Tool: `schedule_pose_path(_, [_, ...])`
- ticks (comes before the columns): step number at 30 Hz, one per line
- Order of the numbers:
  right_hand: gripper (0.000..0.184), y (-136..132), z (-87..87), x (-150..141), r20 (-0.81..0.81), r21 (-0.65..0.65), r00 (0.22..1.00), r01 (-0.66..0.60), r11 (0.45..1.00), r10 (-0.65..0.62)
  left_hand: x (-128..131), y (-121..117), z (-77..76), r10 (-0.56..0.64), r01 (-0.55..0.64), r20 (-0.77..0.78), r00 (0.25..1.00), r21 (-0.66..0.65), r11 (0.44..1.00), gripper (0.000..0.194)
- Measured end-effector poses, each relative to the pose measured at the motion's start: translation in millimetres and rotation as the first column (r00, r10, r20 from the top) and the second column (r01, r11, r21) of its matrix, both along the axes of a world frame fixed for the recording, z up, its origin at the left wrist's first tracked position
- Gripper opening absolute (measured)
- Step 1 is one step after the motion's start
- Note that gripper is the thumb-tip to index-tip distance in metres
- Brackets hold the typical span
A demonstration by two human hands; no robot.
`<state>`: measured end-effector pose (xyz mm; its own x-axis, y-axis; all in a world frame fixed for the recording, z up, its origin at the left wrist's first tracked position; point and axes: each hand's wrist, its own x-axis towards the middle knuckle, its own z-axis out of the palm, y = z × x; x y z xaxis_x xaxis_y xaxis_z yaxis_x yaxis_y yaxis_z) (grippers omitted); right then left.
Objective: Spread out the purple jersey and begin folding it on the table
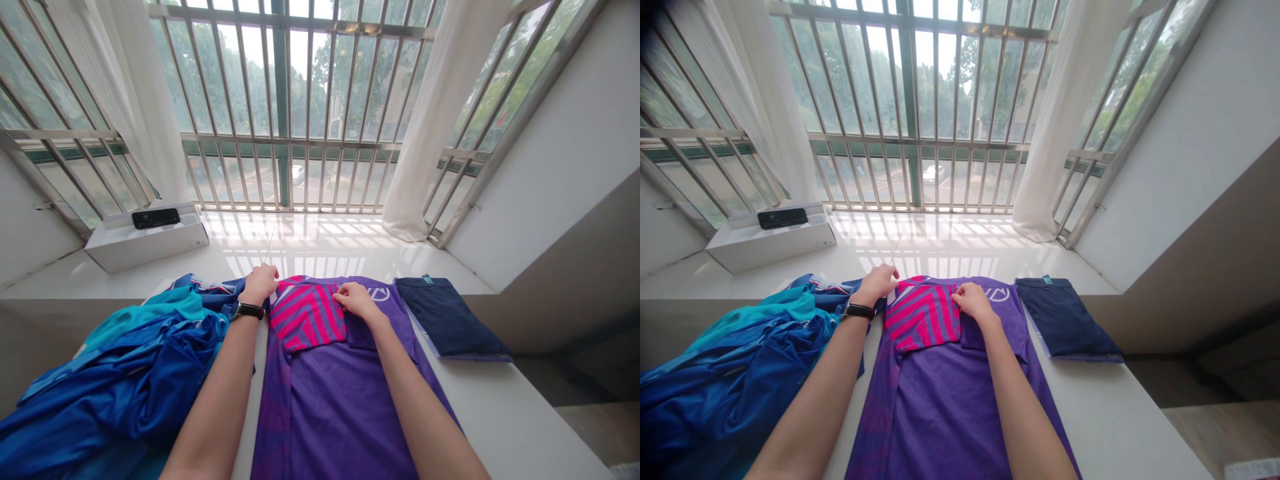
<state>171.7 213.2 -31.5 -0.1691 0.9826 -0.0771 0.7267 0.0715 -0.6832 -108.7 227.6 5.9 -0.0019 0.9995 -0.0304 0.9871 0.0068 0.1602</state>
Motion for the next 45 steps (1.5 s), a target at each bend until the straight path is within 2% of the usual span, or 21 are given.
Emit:
schedule_pose_path(3, [0.016,2.1,1.5,6.7,0.049,0.044,0.998,0.026,0.999,-0.028,23.3,-1.7,8.7,-0.119,0.118,0.011,0.993,0.046,0.992,0.025])
schedule_pose_path(6, [0.014,4.1,3.0,17.3,0.113,0.11,0.99,0.077,0.991,-0.089,57.2,-6.2,11.5,-0.278,0.276,0.034,0.96,0.062,0.959,0.023])
schedule_pose_path(9, [0.011,3.9,2.8,24.7,0.157,0.143,0.982,0.086,0.986,-0.108,89.9,-13.6,4.5,-0.419,0.417,0.058,0.906,0.039,0.908,0.019])
schedule_pose_path(12, [0.011,3.1,1.6,24.7,0.174,0.15,0.981,0.054,0.987,-0.08,109.0,-19.2,-8.2,-0.495,0.496,0.071,0.866,0.009,0.868,0.016])
schedule_pose_path(17, [0.019,4.1,-3.7,17.0,0.201,0.173,0.979,-0.002,0.985,-0.033,111.8,-16.1,-24.6,-0.53,0.531,0.073,0.845,0.009,0.847,0.019])
schedule_pose_path(22, [0.019,6.1,-11.7,16.2,0.232,0.203,0.97,0.018,0.979,-0.066,108.5,-11.1,-29.0,-0.543,0.544,0.08,0.836,0.009,0.839,0.02])
schedule_pose_path(26, [0.011,7.7,-13.5,17.4,0.242,0.228,0.967,0.023,0.973,-0.079,108.8,-11.7,-29.0,-0.55,0.551,0.084,0.831,0.01,0.834,0.019])
schedule_pose_path(33, [0.015,8.5,-13.5,12.0,0.262,0.292,0.95,0.092,0.952,-0.172,108.7,-12.7,-27.7,-0.556,0.558,0.079,0.827,0.007,0.83,0.02])
schedule_pose_path(39, [0.014,5.6,-17.1,9.3,0.271,0.302,0.943,0.107,0.947,-0.192,110.2,-18.6,-17.2,-0.563,0.563,0.061,0.824,0.016,0.826,0.02])
schedule_pose_path(42, [0.015,5.5,-18.4,9.7,0.261,0.307,0.946,0.109,0.946,-0.193,116.9,-23.4,-13.4,-0.568,0.566,0.021,0.823,0.057,0.822,0.027])
schedule_pose_path(45, [0.016,7.9,-16.1,12.8,0.241,0.312,0.95,0.116,0.943,-0.197,129.4,-31.6,-16.5,-0.581,0.579,-0.002,0.814,0.082,0.811,0.043])
